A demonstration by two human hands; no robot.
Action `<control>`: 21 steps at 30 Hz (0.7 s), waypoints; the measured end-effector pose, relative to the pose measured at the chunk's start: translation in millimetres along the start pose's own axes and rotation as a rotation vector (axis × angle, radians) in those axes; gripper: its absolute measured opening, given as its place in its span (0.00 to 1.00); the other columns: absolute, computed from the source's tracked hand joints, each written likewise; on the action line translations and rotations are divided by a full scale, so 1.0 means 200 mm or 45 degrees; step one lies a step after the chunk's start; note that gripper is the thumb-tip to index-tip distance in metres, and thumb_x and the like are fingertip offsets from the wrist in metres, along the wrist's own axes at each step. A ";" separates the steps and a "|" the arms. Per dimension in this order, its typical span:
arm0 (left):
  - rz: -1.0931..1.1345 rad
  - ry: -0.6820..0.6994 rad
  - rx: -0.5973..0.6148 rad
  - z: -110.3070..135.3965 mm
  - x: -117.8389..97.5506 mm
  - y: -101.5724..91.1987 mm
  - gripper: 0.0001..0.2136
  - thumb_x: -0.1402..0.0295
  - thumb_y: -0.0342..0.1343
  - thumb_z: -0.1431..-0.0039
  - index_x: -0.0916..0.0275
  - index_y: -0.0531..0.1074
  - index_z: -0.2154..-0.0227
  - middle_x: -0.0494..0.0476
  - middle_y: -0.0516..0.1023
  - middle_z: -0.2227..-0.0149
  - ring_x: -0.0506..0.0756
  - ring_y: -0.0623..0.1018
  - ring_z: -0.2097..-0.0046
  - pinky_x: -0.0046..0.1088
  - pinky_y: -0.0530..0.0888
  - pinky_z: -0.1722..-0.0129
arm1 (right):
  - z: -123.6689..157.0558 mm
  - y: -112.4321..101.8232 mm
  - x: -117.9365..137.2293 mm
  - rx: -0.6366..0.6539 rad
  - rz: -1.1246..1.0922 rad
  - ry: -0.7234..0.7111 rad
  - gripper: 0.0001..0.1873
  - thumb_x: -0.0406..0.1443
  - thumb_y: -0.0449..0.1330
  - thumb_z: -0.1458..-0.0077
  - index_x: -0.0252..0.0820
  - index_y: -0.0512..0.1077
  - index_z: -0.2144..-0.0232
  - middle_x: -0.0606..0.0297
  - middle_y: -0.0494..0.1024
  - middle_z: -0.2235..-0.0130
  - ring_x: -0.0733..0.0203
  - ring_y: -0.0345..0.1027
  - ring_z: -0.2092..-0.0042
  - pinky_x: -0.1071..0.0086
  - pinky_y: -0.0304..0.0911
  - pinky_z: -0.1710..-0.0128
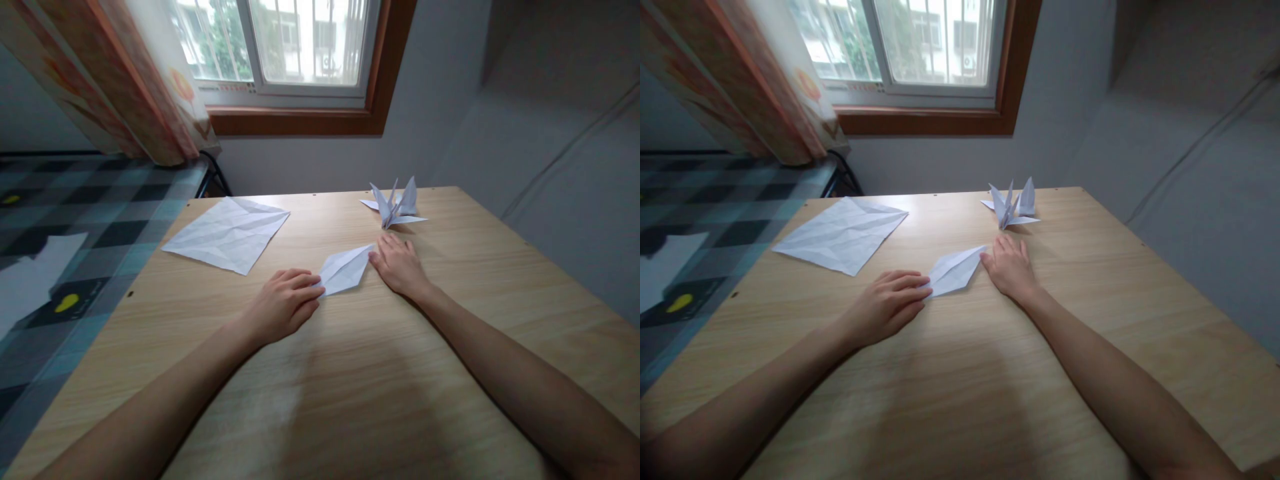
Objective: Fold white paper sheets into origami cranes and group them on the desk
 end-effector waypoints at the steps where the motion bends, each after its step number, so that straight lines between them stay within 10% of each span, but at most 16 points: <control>1: -0.002 0.002 0.004 0.00 0.00 0.00 0.12 0.65 0.51 0.35 0.56 0.77 0.53 0.58 0.79 0.49 0.60 0.75 0.46 0.42 0.71 0.47 | 0.00 -0.01 0.01 -0.019 -0.038 -0.028 0.28 0.44 0.43 0.32 0.29 0.66 0.43 0.43 0.65 0.36 0.42 0.53 0.33 0.40 0.43 0.35; 8: -0.038 0.027 0.064 -0.01 -0.02 0.02 0.14 0.62 0.51 0.34 0.57 0.75 0.49 0.58 0.77 0.46 0.61 0.74 0.45 0.43 0.69 0.45 | 0.03 -0.07 0.15 -0.061 -0.404 -0.232 0.19 0.43 0.49 0.35 0.39 0.75 0.66 0.52 0.78 0.54 0.46 0.68 0.47 0.43 0.52 0.39; 13: -0.013 0.013 0.084 -0.01 -0.02 0.02 0.15 0.63 0.51 0.35 0.57 0.74 0.48 0.58 0.77 0.45 0.62 0.73 0.44 0.44 0.69 0.45 | 0.12 -0.11 0.29 -0.237 -0.433 -0.412 0.24 0.39 0.54 0.39 0.29 0.66 0.44 0.41 0.71 0.43 0.43 0.61 0.39 0.46 0.54 0.37; 18: -0.008 0.019 0.068 -0.01 -0.02 0.02 0.14 0.63 0.51 0.35 0.58 0.75 0.50 0.61 0.78 0.49 0.63 0.74 0.45 0.45 0.69 0.46 | 0.25 -0.07 0.50 -0.052 -0.396 -0.848 0.29 0.39 0.52 0.37 0.34 0.58 0.36 0.45 0.64 0.36 0.47 0.54 0.33 0.47 0.53 0.35; 21: 0.008 0.003 0.056 -0.01 -0.02 0.01 0.15 0.64 0.51 0.35 0.60 0.73 0.49 0.63 0.77 0.49 0.63 0.73 0.45 0.45 0.69 0.46 | 0.25 -0.07 0.51 0.024 -0.467 -0.802 0.32 0.41 0.55 0.38 0.31 0.57 0.36 0.42 0.63 0.36 0.46 0.56 0.34 0.49 0.56 0.37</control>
Point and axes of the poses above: each hand's wrist, its own z-axis away from the middle knuckle, its own y-axis out of the palm, x = y × z, the point moved 8 cm from there along -z, towards the middle knuckle
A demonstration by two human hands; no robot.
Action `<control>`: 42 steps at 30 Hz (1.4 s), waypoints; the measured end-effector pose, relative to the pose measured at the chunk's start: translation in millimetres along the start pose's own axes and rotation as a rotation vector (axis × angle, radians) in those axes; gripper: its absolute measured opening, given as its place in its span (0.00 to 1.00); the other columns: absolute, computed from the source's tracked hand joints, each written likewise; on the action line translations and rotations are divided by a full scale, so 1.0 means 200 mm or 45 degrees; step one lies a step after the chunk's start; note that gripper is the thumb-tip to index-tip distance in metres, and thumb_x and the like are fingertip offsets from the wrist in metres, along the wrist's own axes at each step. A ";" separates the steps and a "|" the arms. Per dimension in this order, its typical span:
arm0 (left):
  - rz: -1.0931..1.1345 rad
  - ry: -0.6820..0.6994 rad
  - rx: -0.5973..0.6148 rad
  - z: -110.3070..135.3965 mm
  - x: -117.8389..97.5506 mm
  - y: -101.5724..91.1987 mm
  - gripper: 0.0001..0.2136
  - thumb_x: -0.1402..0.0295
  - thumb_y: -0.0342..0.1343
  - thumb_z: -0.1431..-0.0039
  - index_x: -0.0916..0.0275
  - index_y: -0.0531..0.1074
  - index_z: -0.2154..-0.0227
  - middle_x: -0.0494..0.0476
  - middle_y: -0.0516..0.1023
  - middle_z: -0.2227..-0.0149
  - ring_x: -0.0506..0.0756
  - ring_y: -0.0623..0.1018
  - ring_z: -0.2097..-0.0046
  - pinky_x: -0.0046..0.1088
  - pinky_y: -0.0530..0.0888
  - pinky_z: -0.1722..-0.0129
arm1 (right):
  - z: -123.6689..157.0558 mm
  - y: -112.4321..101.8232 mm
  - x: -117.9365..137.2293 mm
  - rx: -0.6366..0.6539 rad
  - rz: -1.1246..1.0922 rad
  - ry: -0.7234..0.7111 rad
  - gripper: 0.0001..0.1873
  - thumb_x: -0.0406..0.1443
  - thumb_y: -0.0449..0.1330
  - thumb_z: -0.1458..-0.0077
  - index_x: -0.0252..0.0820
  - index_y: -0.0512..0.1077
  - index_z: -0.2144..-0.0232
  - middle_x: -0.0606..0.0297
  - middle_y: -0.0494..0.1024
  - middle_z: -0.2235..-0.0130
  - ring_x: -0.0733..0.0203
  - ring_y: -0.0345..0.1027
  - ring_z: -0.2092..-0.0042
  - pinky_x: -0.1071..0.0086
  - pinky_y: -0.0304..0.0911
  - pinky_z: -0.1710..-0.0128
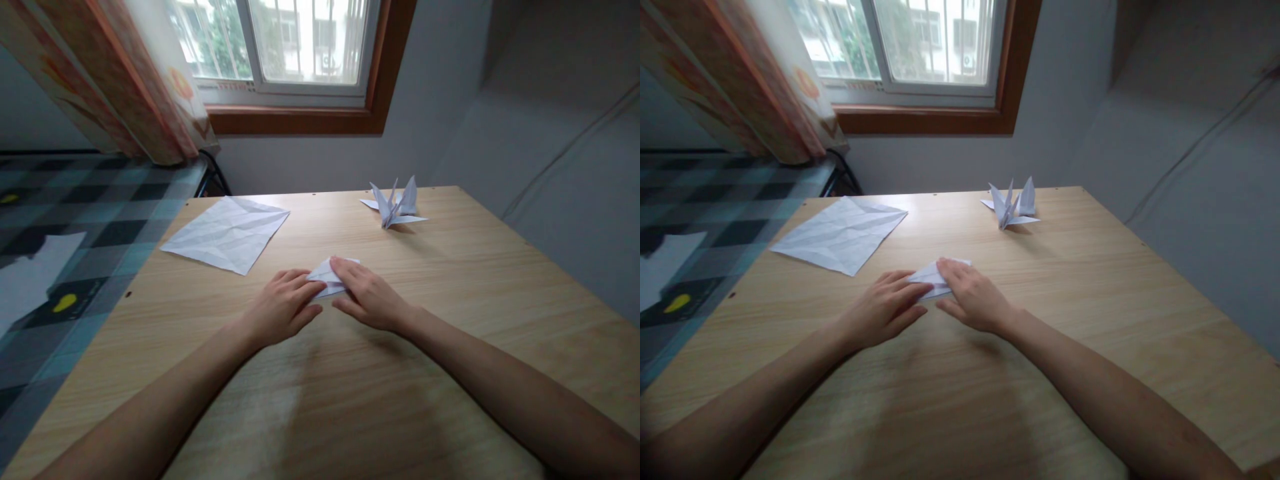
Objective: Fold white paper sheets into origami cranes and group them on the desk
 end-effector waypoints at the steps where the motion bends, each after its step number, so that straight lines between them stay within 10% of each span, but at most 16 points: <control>1: 0.002 -0.005 0.003 0.00 0.00 0.00 0.16 0.63 0.52 0.36 0.61 0.71 0.48 0.63 0.76 0.49 0.63 0.73 0.45 0.45 0.69 0.46 | 0.00 -0.01 -0.02 -0.026 -0.045 0.062 0.31 0.40 0.56 0.38 0.30 0.58 0.37 0.42 0.64 0.37 0.46 0.59 0.36 0.51 0.59 0.38; 7: -0.047 0.031 0.062 0.00 -0.02 0.01 0.16 0.60 0.51 0.35 0.60 0.72 0.49 0.63 0.76 0.49 0.63 0.73 0.46 0.46 0.68 0.46 | 0.01 -0.09 -0.23 -0.267 -0.134 0.526 0.10 0.35 0.51 0.38 0.40 0.72 0.64 0.56 0.79 0.63 0.53 0.73 0.59 0.61 0.68 0.55; 20: 0.105 0.016 0.284 0.00 -0.05 0.08 0.22 0.47 0.54 0.40 0.60 0.67 0.55 0.66 0.64 0.35 0.67 0.63 0.35 0.52 0.58 0.37 | -0.02 -0.07 -0.21 -0.208 -0.213 0.375 0.09 0.35 0.58 0.43 0.39 0.77 0.61 0.52 0.76 0.47 0.49 0.66 0.43 0.53 0.59 0.40; 28: 0.098 0.016 0.140 -0.01 -0.05 0.05 0.17 0.51 0.55 0.39 0.60 0.68 0.57 0.63 0.72 0.46 0.64 0.70 0.44 0.47 0.65 0.44 | -0.02 -0.03 -0.09 -0.077 -0.149 0.066 0.16 0.32 0.57 0.41 0.39 0.74 0.51 0.54 0.77 0.46 0.49 0.66 0.40 0.50 0.58 0.37; 38: 0.164 0.173 -0.549 0.08 -0.03 -0.15 0.37 0.36 0.49 0.45 0.60 0.58 0.43 0.70 0.67 0.44 0.66 0.70 0.44 0.47 0.68 0.46 | 0.00 0.02 0.04 0.174 0.282 -0.165 0.34 0.53 0.57 0.40 0.32 0.69 0.43 0.42 0.69 0.39 0.42 0.63 0.38 0.49 0.59 0.37; 42: 0.233 0.168 -0.388 0.04 -0.02 -0.12 0.29 0.43 0.40 0.36 0.61 0.66 0.47 0.67 0.74 0.45 0.65 0.71 0.41 0.48 0.67 0.43 | 0.01 0.02 0.04 0.209 0.378 -0.165 0.35 0.54 0.54 0.39 0.33 0.68 0.41 0.43 0.68 0.39 0.43 0.62 0.37 0.51 0.57 0.36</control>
Point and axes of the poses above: each hand's wrist, its own z-axis away from the middle knuckle, its own y-axis out of the palm, x = y × z, the point moved 8 cm from there along -z, towards the middle knuckle
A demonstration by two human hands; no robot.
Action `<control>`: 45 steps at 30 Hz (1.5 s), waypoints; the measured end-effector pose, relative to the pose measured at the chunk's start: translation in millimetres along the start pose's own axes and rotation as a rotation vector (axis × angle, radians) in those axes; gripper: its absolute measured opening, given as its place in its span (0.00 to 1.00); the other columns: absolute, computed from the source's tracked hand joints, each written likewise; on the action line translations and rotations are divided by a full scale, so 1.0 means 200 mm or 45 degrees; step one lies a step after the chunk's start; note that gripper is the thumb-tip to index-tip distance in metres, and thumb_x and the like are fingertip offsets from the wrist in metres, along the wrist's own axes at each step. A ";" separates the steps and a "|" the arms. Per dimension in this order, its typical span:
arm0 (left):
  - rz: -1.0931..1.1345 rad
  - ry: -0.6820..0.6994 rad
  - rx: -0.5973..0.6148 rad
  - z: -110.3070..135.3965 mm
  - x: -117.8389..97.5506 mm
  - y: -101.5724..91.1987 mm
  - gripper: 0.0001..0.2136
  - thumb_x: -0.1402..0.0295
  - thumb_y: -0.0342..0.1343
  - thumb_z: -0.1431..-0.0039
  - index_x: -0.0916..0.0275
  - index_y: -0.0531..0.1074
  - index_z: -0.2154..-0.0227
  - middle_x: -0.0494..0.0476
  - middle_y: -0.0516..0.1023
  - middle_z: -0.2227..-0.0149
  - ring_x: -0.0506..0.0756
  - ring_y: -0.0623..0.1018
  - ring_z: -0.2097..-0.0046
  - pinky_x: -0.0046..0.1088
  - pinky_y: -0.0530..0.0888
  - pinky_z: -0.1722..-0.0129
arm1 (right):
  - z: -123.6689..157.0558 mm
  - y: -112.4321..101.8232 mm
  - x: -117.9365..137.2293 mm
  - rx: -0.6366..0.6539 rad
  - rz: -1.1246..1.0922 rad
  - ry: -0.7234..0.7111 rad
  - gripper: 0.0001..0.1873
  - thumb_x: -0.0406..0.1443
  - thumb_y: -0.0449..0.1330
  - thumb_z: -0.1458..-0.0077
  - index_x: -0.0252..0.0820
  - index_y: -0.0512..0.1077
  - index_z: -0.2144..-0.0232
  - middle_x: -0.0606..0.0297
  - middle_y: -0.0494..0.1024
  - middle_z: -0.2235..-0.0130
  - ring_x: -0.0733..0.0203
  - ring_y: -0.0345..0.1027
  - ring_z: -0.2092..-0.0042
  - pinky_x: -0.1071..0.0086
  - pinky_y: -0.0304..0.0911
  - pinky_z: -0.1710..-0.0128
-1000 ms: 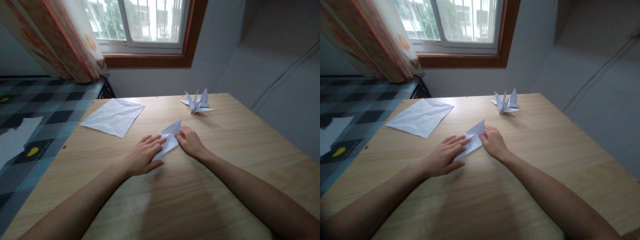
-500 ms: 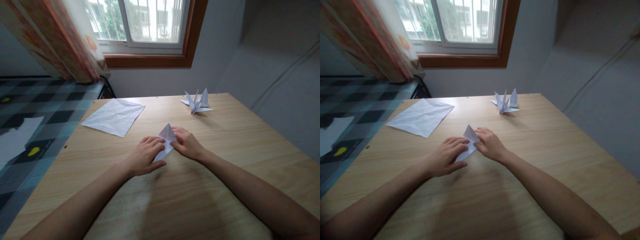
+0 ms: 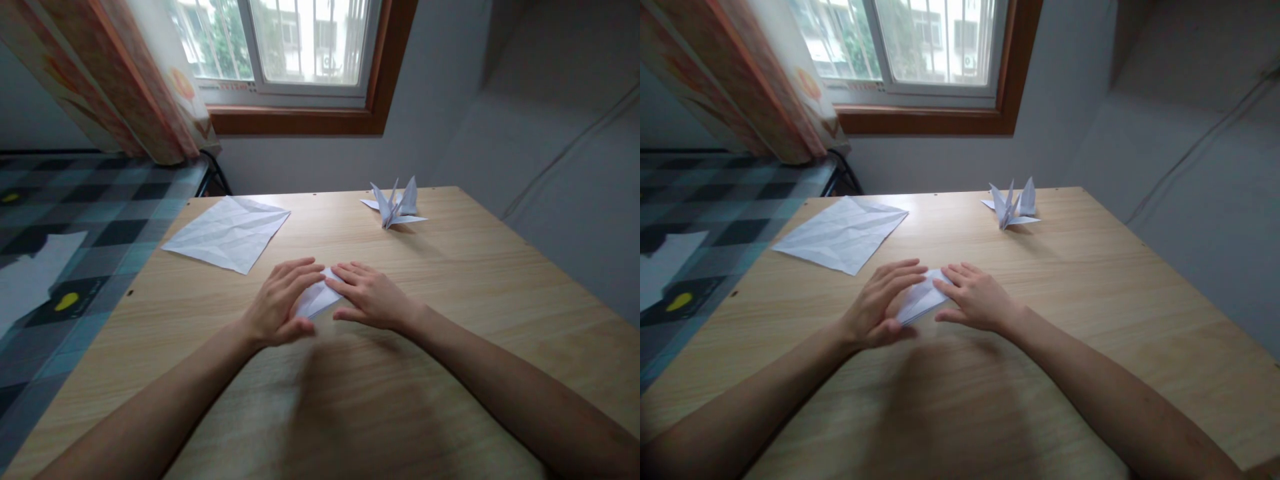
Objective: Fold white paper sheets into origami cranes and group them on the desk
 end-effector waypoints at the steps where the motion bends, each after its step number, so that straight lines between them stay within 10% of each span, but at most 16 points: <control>1: 0.004 -0.015 0.088 -0.01 0.00 0.03 0.23 0.48 0.41 0.33 0.60 0.70 0.52 0.64 0.77 0.49 0.63 0.74 0.44 0.45 0.69 0.44 | 0.00 0.00 0.00 0.004 0.011 0.009 0.34 0.53 0.53 0.38 0.34 0.68 0.41 0.43 0.68 0.39 0.44 0.62 0.37 0.51 0.56 0.36; 6: -0.075 -0.134 0.277 -0.02 0.04 0.11 0.10 0.68 0.48 0.34 0.60 0.74 0.66 0.57 0.81 0.54 0.57 0.78 0.50 0.37 0.72 0.47 | 0.00 0.01 -0.05 -0.014 0.013 0.138 0.23 0.43 0.50 0.33 0.39 0.70 0.43 0.51 0.70 0.39 0.48 0.63 0.38 0.52 0.57 0.37; 18: -0.218 -0.333 0.630 0.04 0.10 0.19 0.22 0.51 0.50 0.36 0.60 0.68 0.47 0.67 0.60 0.33 0.65 0.59 0.32 0.53 0.55 0.34 | 0.04 -0.06 -0.23 -0.278 0.061 0.437 0.20 0.35 0.52 0.36 0.35 0.71 0.45 0.50 0.72 0.40 0.47 0.62 0.38 0.49 0.53 0.35; 25: -0.220 -0.309 0.504 0.03 0.10 0.17 0.18 0.60 0.47 0.33 0.60 0.70 0.45 0.66 0.68 0.37 0.65 0.65 0.35 0.54 0.60 0.37 | -0.01 0.03 0.03 -0.027 -0.107 0.036 0.29 0.43 0.52 0.35 0.32 0.62 0.37 0.47 0.65 0.36 0.48 0.57 0.34 0.53 0.55 0.35; 37: -0.263 -0.237 0.500 0.02 0.08 0.15 0.22 0.54 0.54 0.38 0.60 0.70 0.45 0.65 0.71 0.40 0.67 0.69 0.38 0.54 0.64 0.40 | 0.03 0.05 -0.16 0.134 -0.173 0.215 0.39 0.53 0.54 0.38 0.35 0.56 0.34 0.47 0.56 0.32 0.43 0.50 0.31 0.43 0.49 0.34; 45: -0.152 -0.173 0.368 0.00 0.07 0.11 0.13 0.60 0.53 0.36 0.60 0.73 0.53 0.61 0.79 0.52 0.61 0.76 0.48 0.42 0.70 0.47 | 0.06 0.01 -0.18 -0.086 -0.348 0.080 0.31 0.51 0.62 0.44 0.41 0.70 0.43 0.49 0.71 0.40 0.45 0.62 0.37 0.46 0.56 0.38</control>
Point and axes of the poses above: each hand's wrist, its own z-axis away from the middle knuckle, its own y-axis out of the palm, x = y × z, the point moved 8 cm from there along -z, towards the middle knuckle
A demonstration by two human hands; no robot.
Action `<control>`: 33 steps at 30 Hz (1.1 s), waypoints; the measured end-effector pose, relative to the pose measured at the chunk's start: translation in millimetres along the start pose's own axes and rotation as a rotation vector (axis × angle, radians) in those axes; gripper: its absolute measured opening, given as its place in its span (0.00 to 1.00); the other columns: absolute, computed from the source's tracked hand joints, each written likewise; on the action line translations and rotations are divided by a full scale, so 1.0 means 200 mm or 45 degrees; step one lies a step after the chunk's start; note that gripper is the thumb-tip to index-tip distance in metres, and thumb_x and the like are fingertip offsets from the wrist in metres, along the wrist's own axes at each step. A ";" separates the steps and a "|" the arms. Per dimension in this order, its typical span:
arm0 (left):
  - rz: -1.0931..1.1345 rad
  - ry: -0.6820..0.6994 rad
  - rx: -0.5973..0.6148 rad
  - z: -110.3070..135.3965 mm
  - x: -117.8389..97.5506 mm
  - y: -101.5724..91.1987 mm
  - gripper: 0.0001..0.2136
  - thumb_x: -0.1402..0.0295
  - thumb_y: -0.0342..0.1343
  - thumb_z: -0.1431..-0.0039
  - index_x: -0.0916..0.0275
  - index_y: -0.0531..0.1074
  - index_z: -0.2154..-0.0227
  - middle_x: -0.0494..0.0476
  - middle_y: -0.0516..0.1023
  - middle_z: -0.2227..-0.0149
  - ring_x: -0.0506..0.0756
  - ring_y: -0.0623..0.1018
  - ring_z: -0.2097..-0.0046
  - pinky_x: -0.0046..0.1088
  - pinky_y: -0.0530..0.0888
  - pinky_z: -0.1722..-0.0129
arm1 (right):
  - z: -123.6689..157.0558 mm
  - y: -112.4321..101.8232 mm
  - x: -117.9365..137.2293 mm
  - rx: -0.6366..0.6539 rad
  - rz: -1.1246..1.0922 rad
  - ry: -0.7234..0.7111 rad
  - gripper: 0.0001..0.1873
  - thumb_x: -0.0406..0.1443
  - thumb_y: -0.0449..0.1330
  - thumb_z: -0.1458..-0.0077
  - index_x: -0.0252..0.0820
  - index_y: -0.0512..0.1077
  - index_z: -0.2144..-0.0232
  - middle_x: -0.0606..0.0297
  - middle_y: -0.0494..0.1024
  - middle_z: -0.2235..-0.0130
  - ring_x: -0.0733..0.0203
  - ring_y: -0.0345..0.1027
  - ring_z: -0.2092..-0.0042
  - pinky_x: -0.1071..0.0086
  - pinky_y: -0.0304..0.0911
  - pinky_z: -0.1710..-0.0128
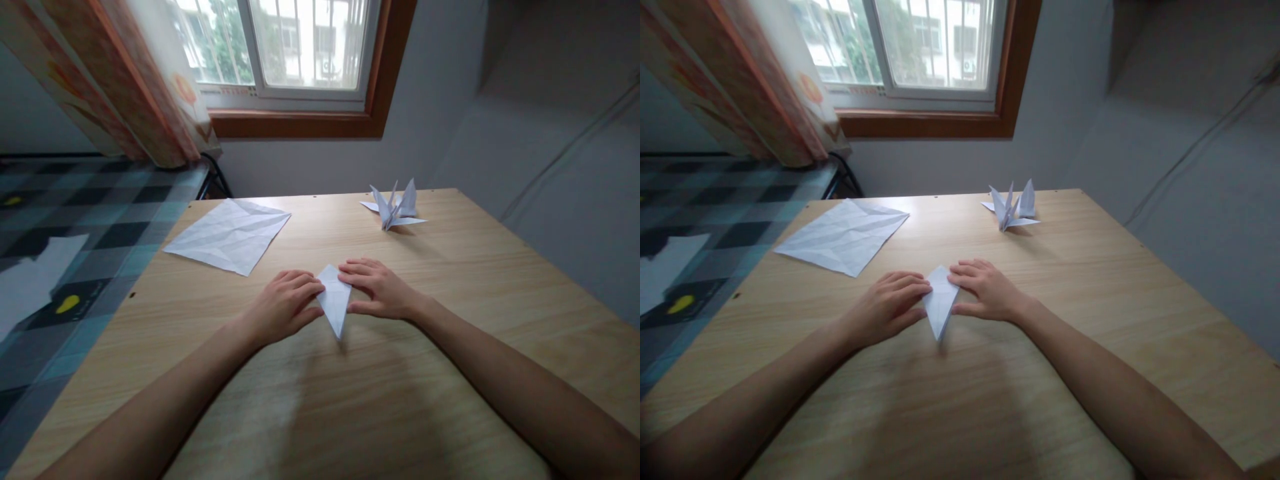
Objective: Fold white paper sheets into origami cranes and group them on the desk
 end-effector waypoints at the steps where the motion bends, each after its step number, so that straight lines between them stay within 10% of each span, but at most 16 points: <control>1: 0.014 0.005 -0.011 0.00 0.00 0.00 0.13 0.60 0.53 0.36 0.60 0.73 0.54 0.61 0.79 0.52 0.60 0.76 0.49 0.42 0.70 0.48 | 0.00 -0.01 0.00 -0.031 -0.026 -0.013 0.29 0.51 0.63 0.44 0.41 0.73 0.45 0.50 0.73 0.42 0.45 0.64 0.38 0.47 0.58 0.40; 10: 0.121 -0.009 -0.102 -0.01 0.00 -0.03 0.10 0.68 0.48 0.33 0.60 0.74 0.57 0.57 0.81 0.60 0.56 0.78 0.57 0.36 0.72 0.54 | -0.03 -0.05 0.03 -0.203 -0.140 0.038 0.14 0.40 0.55 0.35 0.45 0.79 0.65 0.60 0.82 0.55 0.55 0.73 0.50 0.58 0.63 0.46; 15: 0.092 -0.209 -0.263 0.02 0.07 -0.05 0.19 0.71 0.52 0.37 0.60 0.64 0.43 0.53 0.77 0.67 0.55 0.76 0.64 0.36 0.73 0.58 | -0.05 -0.04 0.01 -0.251 -0.069 0.310 0.12 0.37 0.58 0.39 0.42 0.72 0.74 0.57 0.80 0.57 0.53 0.71 0.54 0.57 0.63 0.50; 26: -0.150 -0.411 -0.319 0.04 0.17 -0.05 0.25 0.65 0.60 0.43 0.59 0.62 0.43 0.63 0.71 0.47 0.65 0.69 0.44 0.49 0.68 0.45 | -0.05 -0.01 -0.04 -0.228 -0.017 0.462 0.09 0.37 0.62 0.42 0.42 0.73 0.59 0.55 0.75 0.49 0.49 0.66 0.48 0.53 0.60 0.48; 33: -0.182 -0.393 -0.305 0.04 0.18 -0.03 0.22 0.62 0.59 0.41 0.60 0.64 0.46 0.63 0.71 0.46 0.66 0.68 0.42 0.50 0.66 0.43 | -0.08 -0.01 0.03 -0.230 -0.243 0.400 0.03 0.30 0.58 0.43 0.42 0.71 0.68 0.57 0.79 0.53 0.50 0.69 0.49 0.51 0.61 0.47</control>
Point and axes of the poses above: each hand's wrist, its own z-axis away from the middle knuckle, its own y-axis out of the palm, x = y × z, the point moved 8 cm from there along -z, towards the middle knuckle
